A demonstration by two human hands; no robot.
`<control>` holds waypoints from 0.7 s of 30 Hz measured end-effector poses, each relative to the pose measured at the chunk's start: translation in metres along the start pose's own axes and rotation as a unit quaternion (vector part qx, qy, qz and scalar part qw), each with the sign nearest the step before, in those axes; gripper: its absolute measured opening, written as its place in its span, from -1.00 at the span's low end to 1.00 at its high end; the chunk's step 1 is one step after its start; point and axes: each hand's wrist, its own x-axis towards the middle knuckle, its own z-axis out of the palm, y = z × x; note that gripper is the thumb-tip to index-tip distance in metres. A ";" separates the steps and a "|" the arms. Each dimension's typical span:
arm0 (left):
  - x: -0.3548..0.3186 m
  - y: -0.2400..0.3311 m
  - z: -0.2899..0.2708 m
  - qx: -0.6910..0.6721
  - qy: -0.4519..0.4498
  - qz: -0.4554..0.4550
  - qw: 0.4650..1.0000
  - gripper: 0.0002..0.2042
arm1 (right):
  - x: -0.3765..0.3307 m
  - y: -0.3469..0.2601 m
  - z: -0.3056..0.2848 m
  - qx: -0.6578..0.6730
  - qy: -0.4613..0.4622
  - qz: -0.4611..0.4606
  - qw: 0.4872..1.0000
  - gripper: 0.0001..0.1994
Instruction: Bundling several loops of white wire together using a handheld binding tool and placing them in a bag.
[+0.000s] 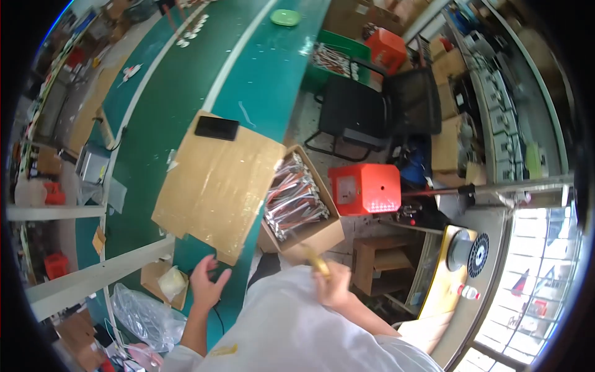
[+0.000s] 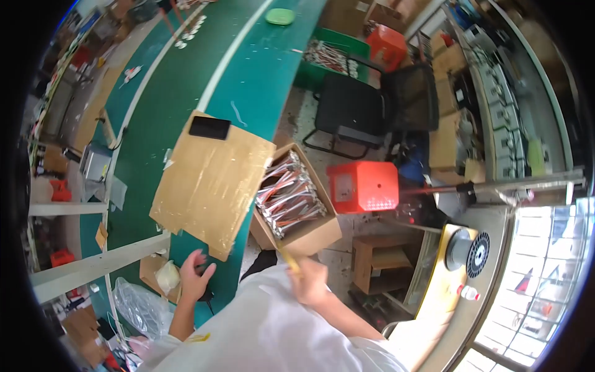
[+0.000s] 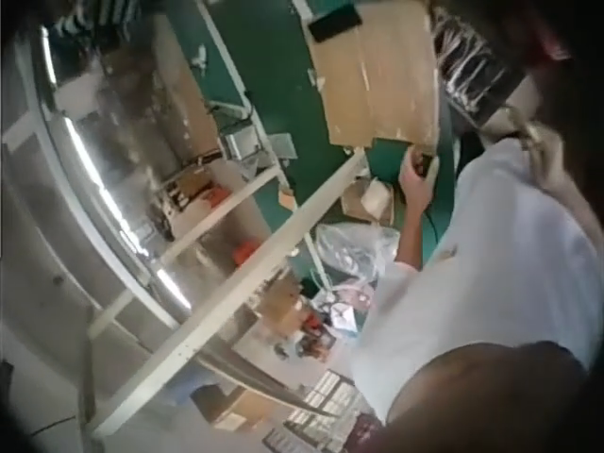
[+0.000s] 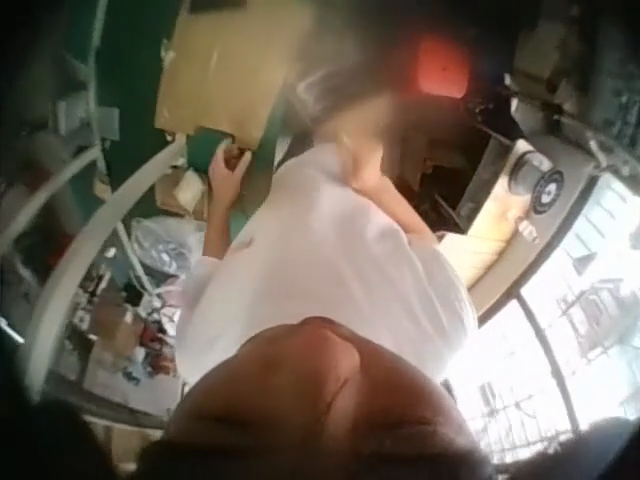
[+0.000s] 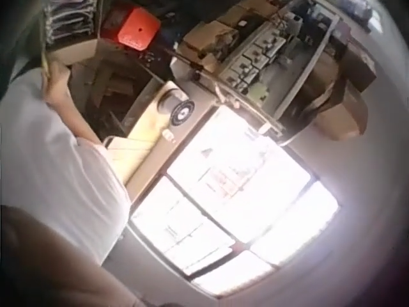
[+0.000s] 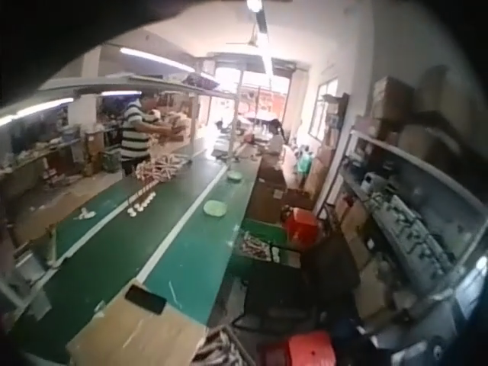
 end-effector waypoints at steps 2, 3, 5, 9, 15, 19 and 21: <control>0.012 0.057 0.043 -0.375 -0.211 -0.065 0.900 -0.23 | -0.006 0.015 0.012 0.009 -0.018 -0.138 0.990 -0.81; 0.014 0.084 0.065 -0.519 -0.313 -0.116 0.787 -0.18 | -0.002 0.009 0.015 -0.053 -0.094 -0.152 0.983 -0.78; 0.008 0.133 0.092 -0.570 -0.373 -0.052 0.730 -0.27 | 0.008 0.004 0.012 -0.089 -0.041 -0.274 0.957 -0.77; 0.048 0.077 0.104 -0.536 -0.246 -0.138 0.796 -0.46 | -0.009 0.016 -0.013 -0.092 -0.067 -0.196 0.974 -0.75; 0.178 -0.130 0.060 0.340 0.116 0.088 0.929 -0.52 | -0.117 0.127 -0.077 -0.047 0.161 0.248 0.954 -0.82; 0.167 -0.106 0.054 0.462 0.100 -0.055 0.879 -0.40 | -0.235 0.184 -0.136 -0.035 0.373 0.427 0.823 -0.84; 0.157 -0.112 0.050 0.478 0.126 -0.048 0.868 -0.37 | -0.287 0.213 -0.172 0.022 0.409 0.504 0.761 -0.87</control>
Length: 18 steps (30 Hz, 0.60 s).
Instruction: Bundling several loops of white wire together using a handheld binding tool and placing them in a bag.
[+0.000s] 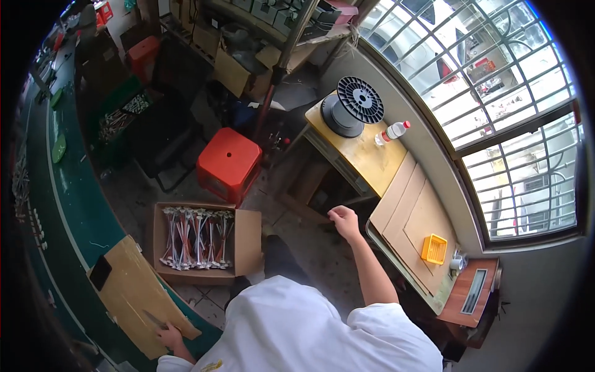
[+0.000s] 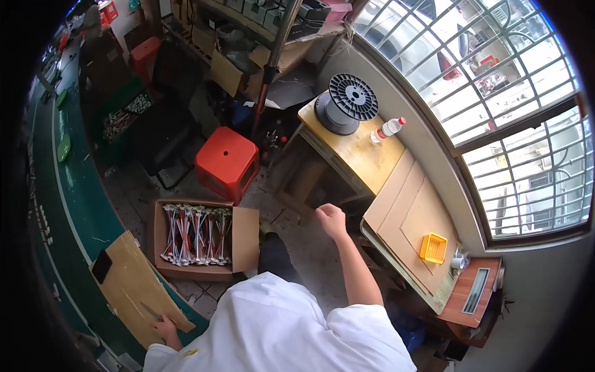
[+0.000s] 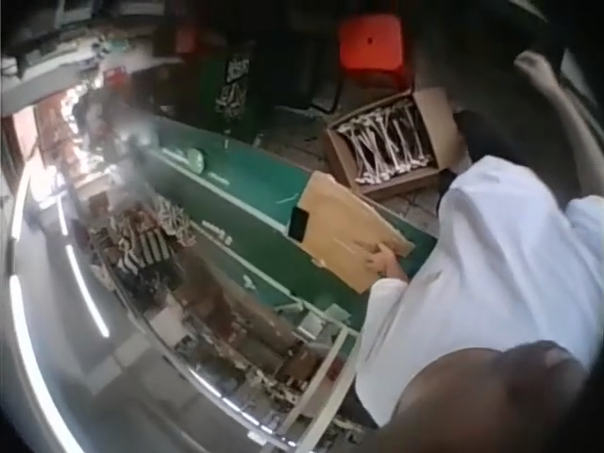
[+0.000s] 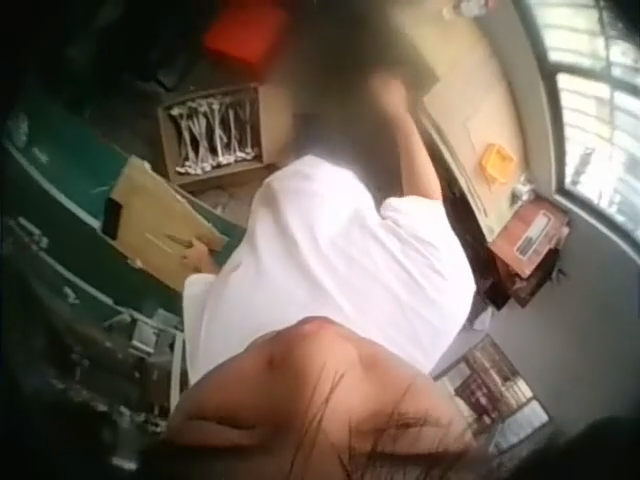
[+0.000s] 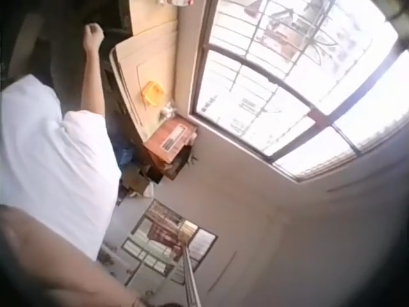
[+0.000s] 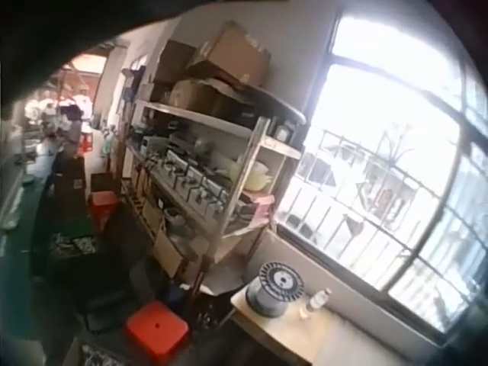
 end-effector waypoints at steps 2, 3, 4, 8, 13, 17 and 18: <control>-0.009 -0.001 -0.010 0.030 -0.025 -0.045 0.998 -0.25 | 0.044 0.024 -0.036 0.089 0.041 0.114 0.989 -0.89; -0.025 -0.004 -0.013 0.028 -0.020 -0.049 0.998 -0.25 | 0.071 0.034 -0.051 0.141 0.055 0.142 0.978 -0.89; -0.054 -0.014 -0.018 0.087 -0.010 -0.023 0.996 -0.16 | 0.098 0.045 -0.061 0.189 0.063 0.171 0.965 -0.89; -0.151 -0.059 -0.044 0.127 -0.173 -0.095 0.972 0.07 | 0.164 0.085 -0.054 0.140 0.079 0.169 0.972 -0.89; -0.219 -0.039 -0.035 0.031 -0.205 -0.175 0.962 0.24 | 0.166 0.108 -0.030 0.071 -0.036 0.121 0.989 -0.93; -0.258 -0.035 -0.018 -0.058 -0.110 -0.325 0.937 0.10 | 0.152 0.116 0.026 -0.028 -0.169 0.131 0.976 -0.89; -0.266 -0.037 -0.015 -0.061 -0.114 -0.349 0.928 0.10 | 0.146 0.113 0.038 -0.086 -0.216 0.106 0.967 -0.89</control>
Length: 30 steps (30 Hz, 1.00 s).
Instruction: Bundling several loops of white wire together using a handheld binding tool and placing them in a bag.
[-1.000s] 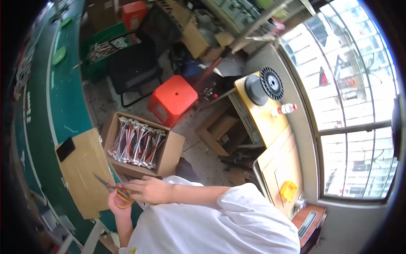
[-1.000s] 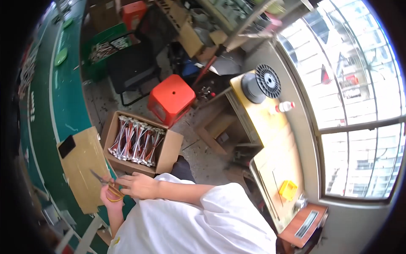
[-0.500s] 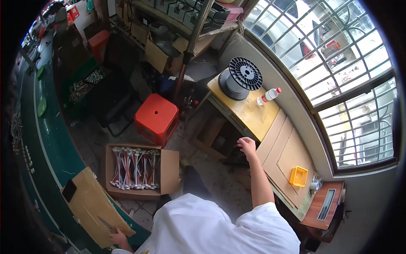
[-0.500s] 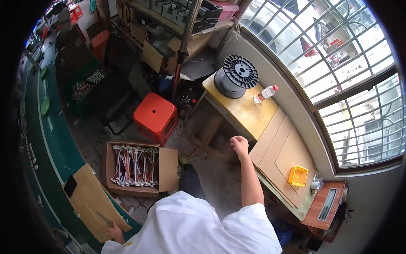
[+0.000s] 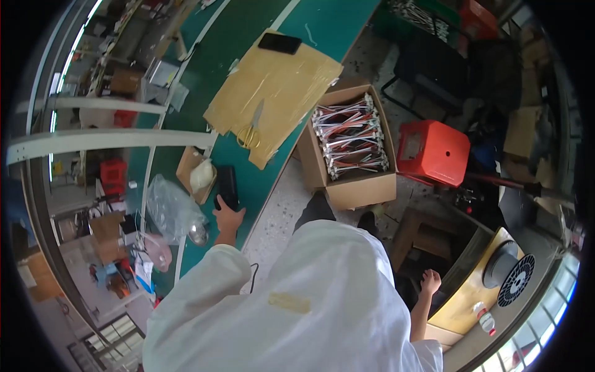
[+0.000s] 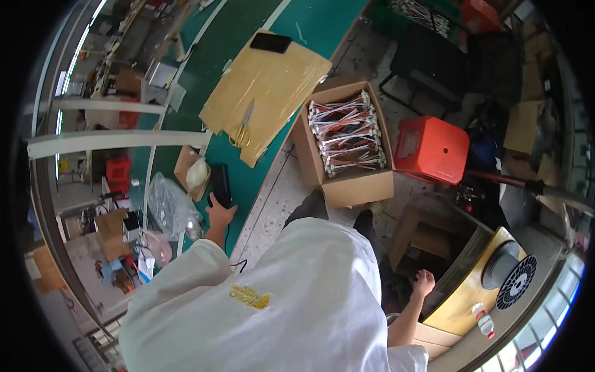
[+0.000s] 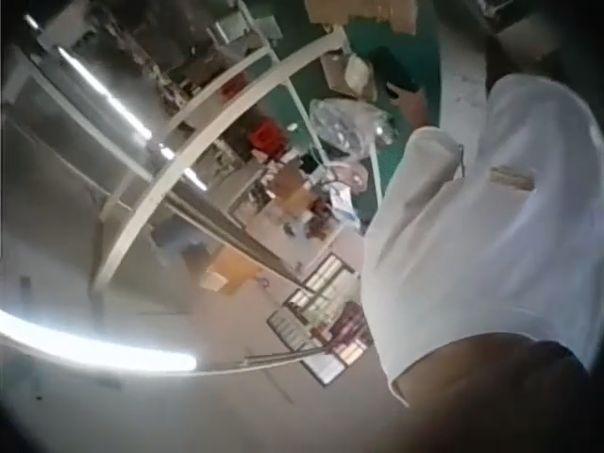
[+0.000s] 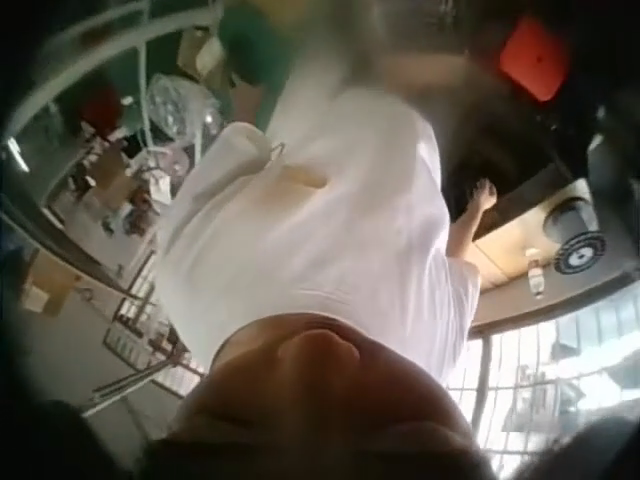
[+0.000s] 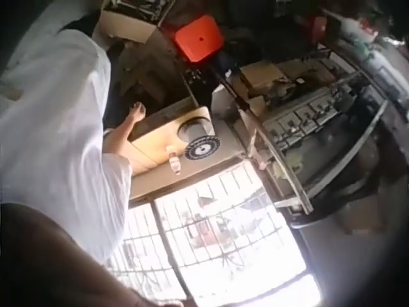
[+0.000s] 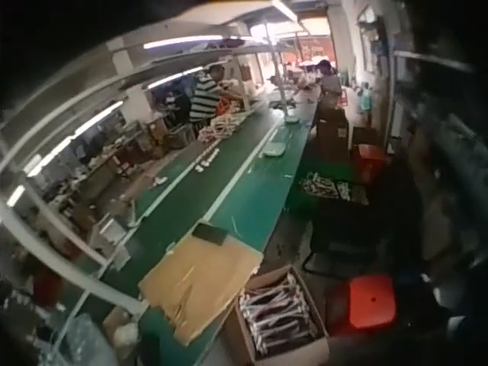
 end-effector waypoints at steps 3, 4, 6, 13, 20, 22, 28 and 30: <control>-0.001 0.000 -0.012 -0.065 0.069 0.002 0.995 -0.02 | -0.005 -0.024 0.025 -0.104 -0.057 -0.043 0.992 -0.88; 0.007 -0.002 -0.016 -0.071 0.066 -0.003 0.995 -0.02 | -0.012 -0.036 0.033 -0.128 -0.065 -0.026 0.989 -0.88; 0.022 -0.010 -0.018 -0.129 0.146 0.042 0.980 -0.03 | -0.033 -0.069 0.056 -0.152 -0.077 -0.019 0.985 -0.87; 0.116 -0.063 0.016 -0.434 -0.116 0.010 0.893 -0.06 | -0.101 -0.104 0.096 -0.127 -0.153 -0.040 0.979 -0.84; 0.130 -0.072 0.013 -0.479 -0.207 0.032 0.852 -0.31 | -0.135 -0.033 0.049 -0.124 -0.067 0.014 0.990 -0.88; 0.120 -0.054 0.008 -0.474 -0.209 0.018 0.855 -0.49 | -0.143 -0.003 0.041 -0.120 -0.053 0.027 0.991 -0.87; 0.111 -0.044 -0.012 -0.447 -0.244 0.043 0.860 -0.67 | -0.203 -0.008 0.087 -0.300 -0.147 0.027 0.942 -0.89; 0.113 -0.052 -0.007 -0.459 -0.252 0.040 0.851 -0.67 | -0.214 -0.032 0.110 -0.327 -0.155 -0.020 0.932 -0.89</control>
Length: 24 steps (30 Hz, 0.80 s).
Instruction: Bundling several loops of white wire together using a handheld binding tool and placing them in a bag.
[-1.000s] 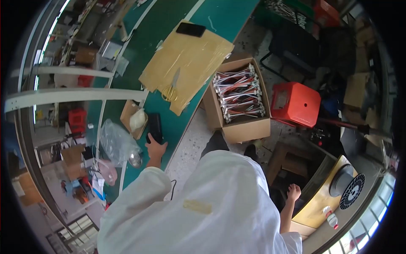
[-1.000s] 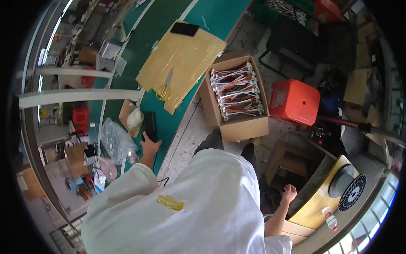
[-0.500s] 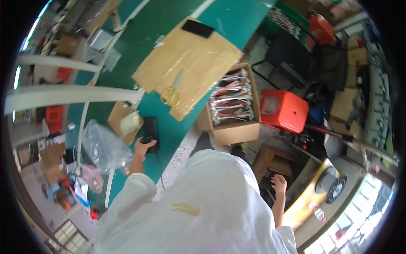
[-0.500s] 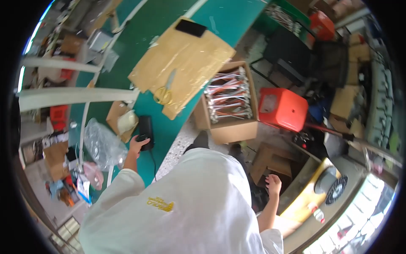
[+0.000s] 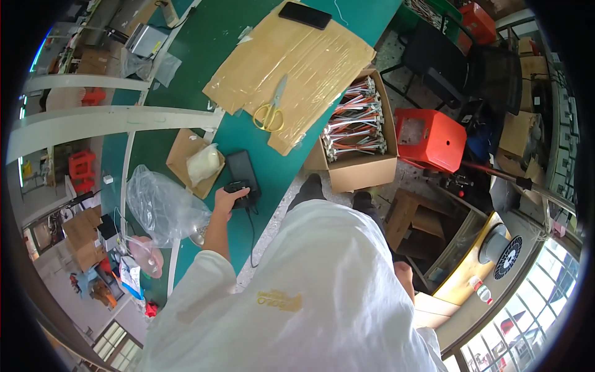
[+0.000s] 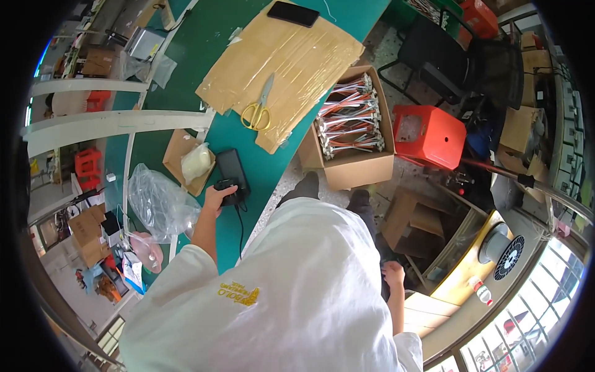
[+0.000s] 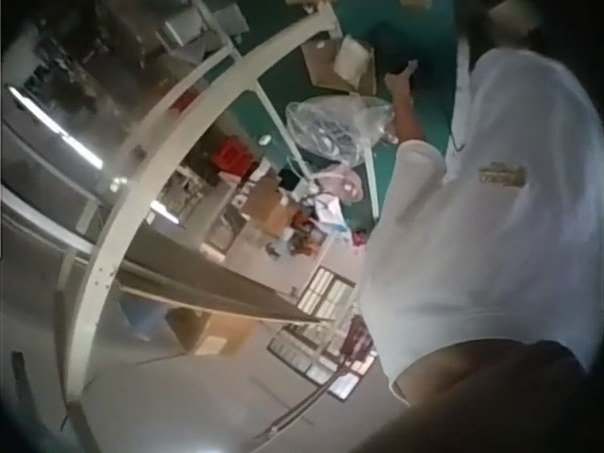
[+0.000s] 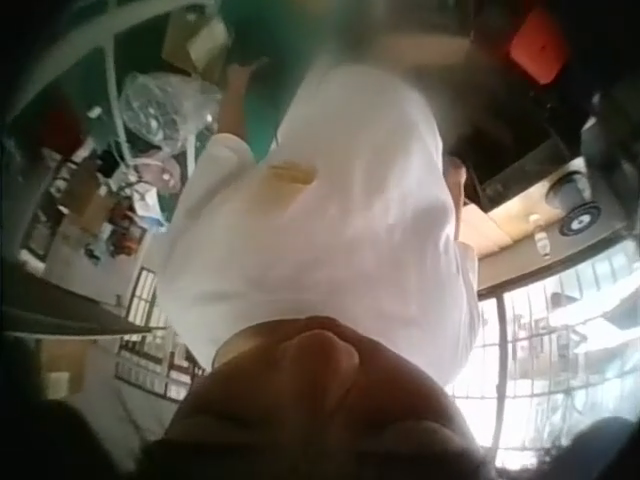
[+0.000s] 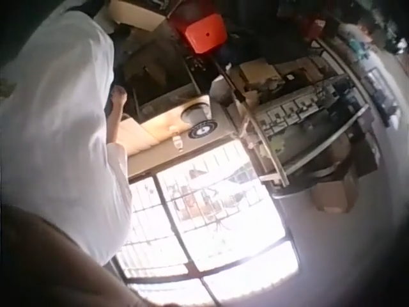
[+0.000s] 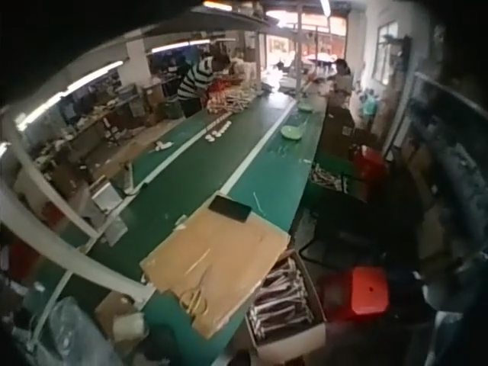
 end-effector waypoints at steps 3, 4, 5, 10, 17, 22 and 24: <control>0.003 -0.005 -0.003 -0.156 -0.029 -0.010 0.987 -0.62 | 0.022 -0.019 0.010 0.026 0.021 -0.066 0.997 -0.86; -0.001 0.001 -0.006 -0.203 -0.038 -0.026 0.978 -0.62 | 0.032 -0.031 0.014 -0.001 0.038 -0.095 0.995 -0.83; -0.002 0.007 -0.007 -0.250 -0.048 -0.041 0.966 -0.61 | 0.038 -0.048 0.019 -0.033 0.057 -0.130 0.989 -0.81; -0.008 -0.004 -0.020 -0.331 -0.129 -0.020 0.935 -0.62 | 0.015 -0.172 0.046 -0.039 0.027 -0.361 0.931 -0.83; 0.007 0.003 0.007 -0.353 -0.091 -0.005 0.931 -0.59 | 0.000 -0.335 0.189 -0.171 -0.049 -0.662 0.728 -0.74; -0.027 -0.004 0.000 -0.346 -0.024 -0.013 0.938 -0.60 | -0.070 -0.397 0.288 -0.290 -0.065 -0.494 0.817 -0.42; -0.043 -0.008 -0.012 -0.316 -0.002 0.001 0.949 -0.60 | -0.081 -0.403 0.312 -0.305 -0.043 -0.456 0.835 -0.36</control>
